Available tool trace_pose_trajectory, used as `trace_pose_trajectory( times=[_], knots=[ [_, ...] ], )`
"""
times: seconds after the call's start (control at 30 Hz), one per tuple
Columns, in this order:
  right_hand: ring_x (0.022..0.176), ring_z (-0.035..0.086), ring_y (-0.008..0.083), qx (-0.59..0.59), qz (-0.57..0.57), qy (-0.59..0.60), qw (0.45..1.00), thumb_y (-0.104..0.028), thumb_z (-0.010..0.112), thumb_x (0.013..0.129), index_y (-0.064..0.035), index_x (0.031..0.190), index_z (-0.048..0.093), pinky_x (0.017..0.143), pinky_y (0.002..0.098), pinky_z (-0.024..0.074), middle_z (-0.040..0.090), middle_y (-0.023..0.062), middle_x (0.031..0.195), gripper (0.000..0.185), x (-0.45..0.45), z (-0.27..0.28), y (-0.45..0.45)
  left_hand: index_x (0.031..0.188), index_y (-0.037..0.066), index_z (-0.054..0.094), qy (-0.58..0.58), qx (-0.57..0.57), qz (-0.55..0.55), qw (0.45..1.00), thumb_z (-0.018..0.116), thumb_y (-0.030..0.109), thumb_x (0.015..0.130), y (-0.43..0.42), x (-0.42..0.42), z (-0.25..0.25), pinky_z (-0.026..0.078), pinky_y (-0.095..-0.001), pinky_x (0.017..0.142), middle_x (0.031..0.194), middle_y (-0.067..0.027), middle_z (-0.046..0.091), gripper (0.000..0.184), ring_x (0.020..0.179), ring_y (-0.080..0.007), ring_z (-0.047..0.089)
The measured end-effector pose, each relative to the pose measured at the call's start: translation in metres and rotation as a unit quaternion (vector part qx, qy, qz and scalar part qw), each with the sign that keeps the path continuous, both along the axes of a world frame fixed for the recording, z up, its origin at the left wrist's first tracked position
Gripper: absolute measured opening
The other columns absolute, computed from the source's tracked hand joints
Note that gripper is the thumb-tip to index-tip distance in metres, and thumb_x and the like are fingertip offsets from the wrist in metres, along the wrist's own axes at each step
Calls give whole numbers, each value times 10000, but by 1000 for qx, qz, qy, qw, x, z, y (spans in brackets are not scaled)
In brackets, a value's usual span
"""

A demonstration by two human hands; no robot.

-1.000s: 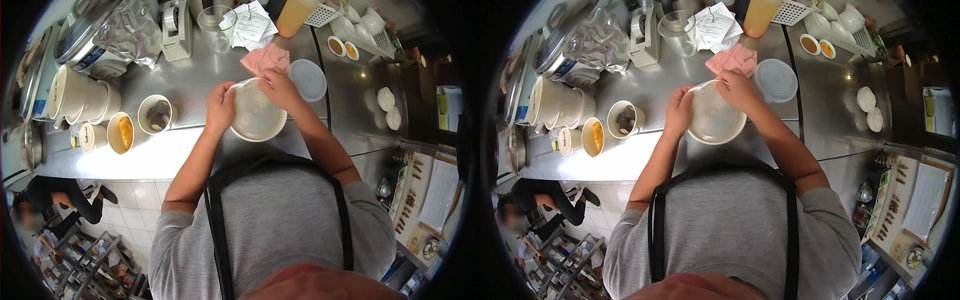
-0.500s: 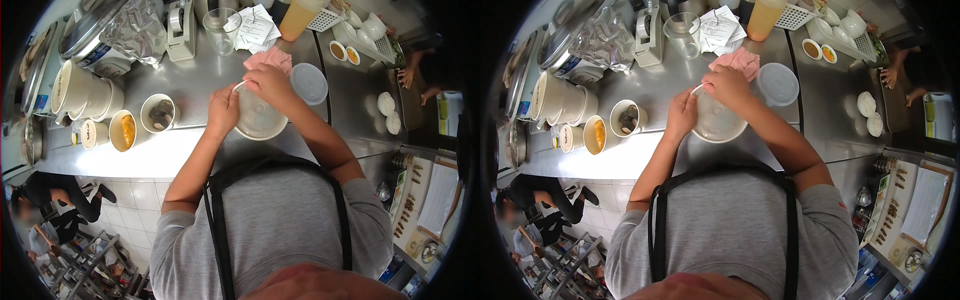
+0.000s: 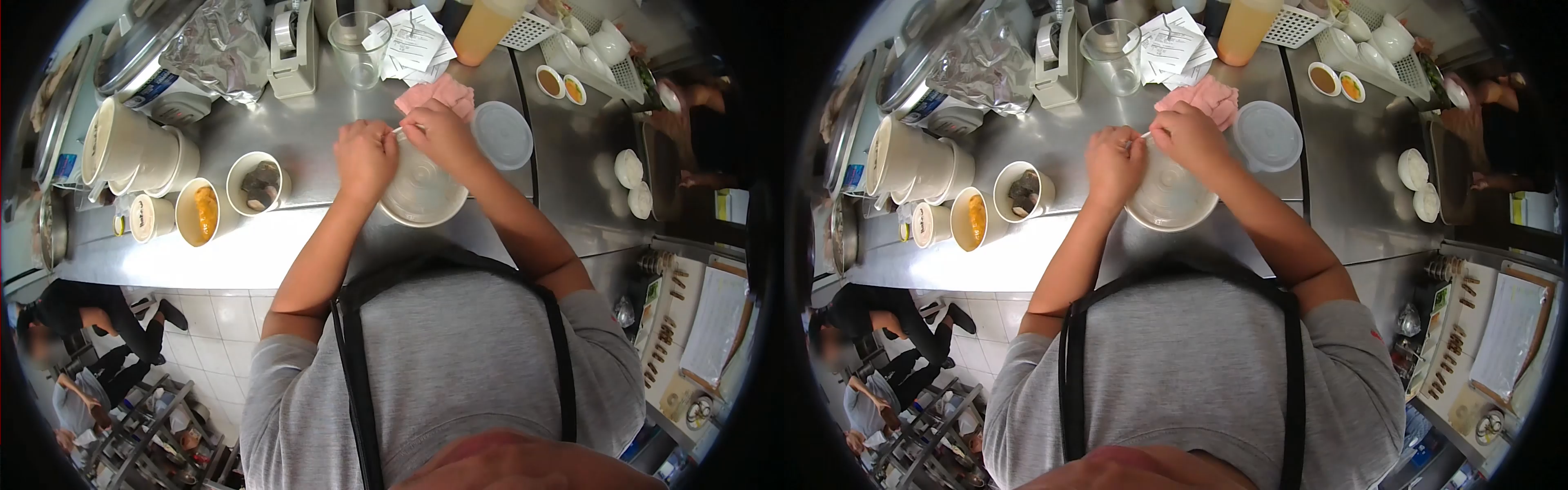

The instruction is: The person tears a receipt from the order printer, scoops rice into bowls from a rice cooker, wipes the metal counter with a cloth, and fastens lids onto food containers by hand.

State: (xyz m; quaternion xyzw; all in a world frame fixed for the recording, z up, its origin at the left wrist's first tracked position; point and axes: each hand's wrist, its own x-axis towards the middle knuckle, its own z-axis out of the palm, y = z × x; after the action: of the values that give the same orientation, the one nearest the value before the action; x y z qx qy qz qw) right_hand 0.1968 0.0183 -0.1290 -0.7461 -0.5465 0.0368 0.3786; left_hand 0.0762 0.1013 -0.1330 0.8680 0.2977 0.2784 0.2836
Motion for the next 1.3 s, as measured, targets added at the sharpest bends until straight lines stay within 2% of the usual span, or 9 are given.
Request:
trace_pose_trajectory(
  times=[0.1,0.2,0.4,0.6,0.7,0.87,0.93,1.17,1.3],
  knots=[
    [738,546,251,-8,12,5,1000,-132,582,698,-75,765,616,645,335,438,572,90,783,94,11,-1,-9,718,55,579,7,-6,1,1000,560,125,710,0,-1,0,394,-384,699,759,-134,549,73,787,-310,484],
    [742,546,255,-80,-90,3,993,-175,561,724,-63,783,619,666,342,435,578,95,786,140,9,4,-30,712,59,575,-20,-13,5,1000,554,125,709,-1,-2,-5,388,-397,696,759,-138,541,69,792,-315,480],
    [757,547,272,-77,-186,29,979,-188,537,752,-41,803,617,686,342,432,574,122,797,175,-3,-3,-66,693,27,530,-50,-82,-26,995,528,91,710,1,-5,-8,366,-413,710,762,-166,516,66,786,-331,461],
    [754,550,274,-87,-127,40,987,-179,539,755,-35,804,615,677,336,433,575,131,812,169,12,6,-48,687,20,504,-104,-78,-36,991,514,73,712,2,-6,-19,351,-418,711,706,-176,505,60,750,-342,455],
    [757,550,272,-81,-98,15,992,-182,537,755,-33,805,615,681,334,430,579,134,790,176,20,3,-40,694,18,506,-80,-81,-98,989,517,89,712,12,-17,-13,356,-422,706,694,-178,504,74,733,-341,458],
    [720,543,276,-80,-94,9,992,-127,530,746,-18,782,601,663,344,427,575,142,742,135,21,-7,-19,700,15,508,0,-27,-133,991,492,150,731,23,-35,-5,379,-450,654,704,-200,518,139,716,-368,485],
    [738,546,287,-42,-89,-45,994,-138,524,749,-28,784,605,672,354,429,581,149,747,142,26,-25,-19,703,13,510,33,-8,-162,986,463,182,745,27,-33,0,385,-466,652,707,-213,526,180,705,-387,494],
    [748,561,244,-47,-126,-16,991,-229,503,774,-77,787,638,686,345,435,605,109,777,203,15,-22,-16,769,12,534,191,-36,-162,967,428,178,768,32,-27,16,406,-451,659,743,-213,546,197,738,-377,517],
    [728,568,240,-76,-153,2,985,-254,504,781,-100,799,642,675,332,439,607,101,766,207,7,-10,-18,878,7,544,65,-34,-199,977,425,172,800,40,-13,1,411,-419,688,801,-200,548,218,769,-359,514]
  ],
)
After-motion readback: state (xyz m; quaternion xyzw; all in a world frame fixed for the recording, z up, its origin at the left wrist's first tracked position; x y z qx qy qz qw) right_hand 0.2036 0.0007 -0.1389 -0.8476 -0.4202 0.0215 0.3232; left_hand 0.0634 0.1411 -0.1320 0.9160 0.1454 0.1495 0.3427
